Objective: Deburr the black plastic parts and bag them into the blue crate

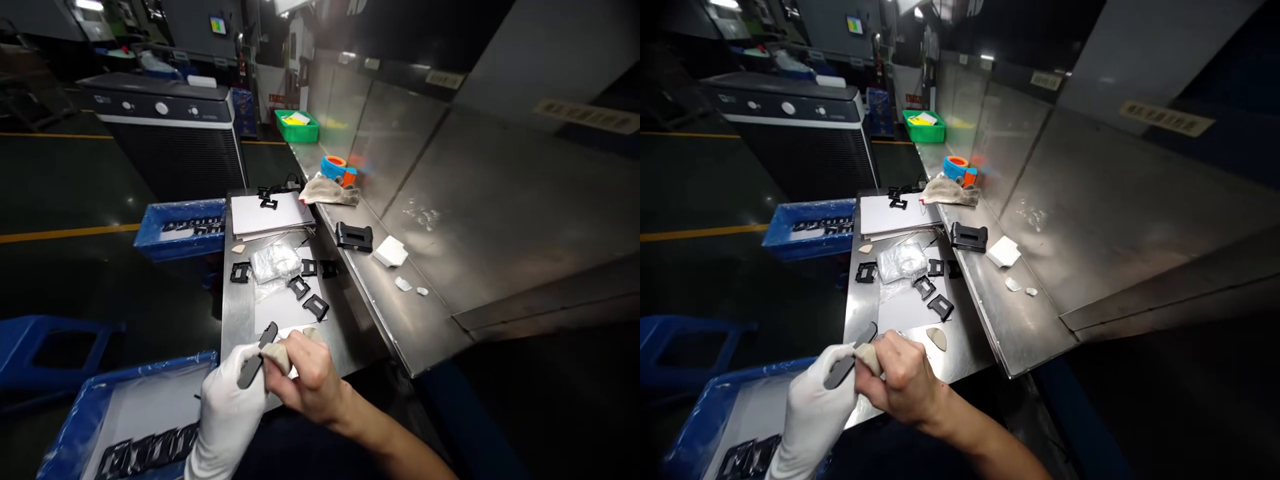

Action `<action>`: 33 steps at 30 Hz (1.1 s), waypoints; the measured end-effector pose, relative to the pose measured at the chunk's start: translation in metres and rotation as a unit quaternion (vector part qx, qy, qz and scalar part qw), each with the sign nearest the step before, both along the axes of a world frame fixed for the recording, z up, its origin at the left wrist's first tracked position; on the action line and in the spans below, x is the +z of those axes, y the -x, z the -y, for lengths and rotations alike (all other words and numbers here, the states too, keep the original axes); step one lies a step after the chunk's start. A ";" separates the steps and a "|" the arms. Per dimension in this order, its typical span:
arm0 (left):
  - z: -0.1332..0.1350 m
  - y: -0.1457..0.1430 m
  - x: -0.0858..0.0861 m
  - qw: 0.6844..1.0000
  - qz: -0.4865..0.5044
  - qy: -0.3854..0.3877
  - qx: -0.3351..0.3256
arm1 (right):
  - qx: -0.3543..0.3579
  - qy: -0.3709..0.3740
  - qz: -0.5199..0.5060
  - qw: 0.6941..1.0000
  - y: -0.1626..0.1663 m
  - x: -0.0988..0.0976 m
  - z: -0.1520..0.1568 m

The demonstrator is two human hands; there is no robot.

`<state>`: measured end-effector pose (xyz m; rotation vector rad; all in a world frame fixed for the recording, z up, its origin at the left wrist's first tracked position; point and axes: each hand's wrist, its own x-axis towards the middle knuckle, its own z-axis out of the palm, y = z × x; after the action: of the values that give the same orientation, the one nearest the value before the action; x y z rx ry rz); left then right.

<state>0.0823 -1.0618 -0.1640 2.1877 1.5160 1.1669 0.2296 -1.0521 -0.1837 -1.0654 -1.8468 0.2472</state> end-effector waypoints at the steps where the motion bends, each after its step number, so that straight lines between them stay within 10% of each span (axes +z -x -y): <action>1: 0.000 -0.001 -0.001 1.000 -0.004 -0.003 -0.003 | -0.006 0.002 0.001 1.000 0.000 -0.001 0.000; 33: -0.002 -0.001 -0.015 0.999 0.003 0.048 0.014 | -0.026 -0.012 -0.063 0.998 0.003 -0.009 -0.006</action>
<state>0.0835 -1.0598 -0.1792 2.1049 1.5698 1.0842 0.2262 -1.0458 -0.1930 -1.0569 -1.7029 0.2559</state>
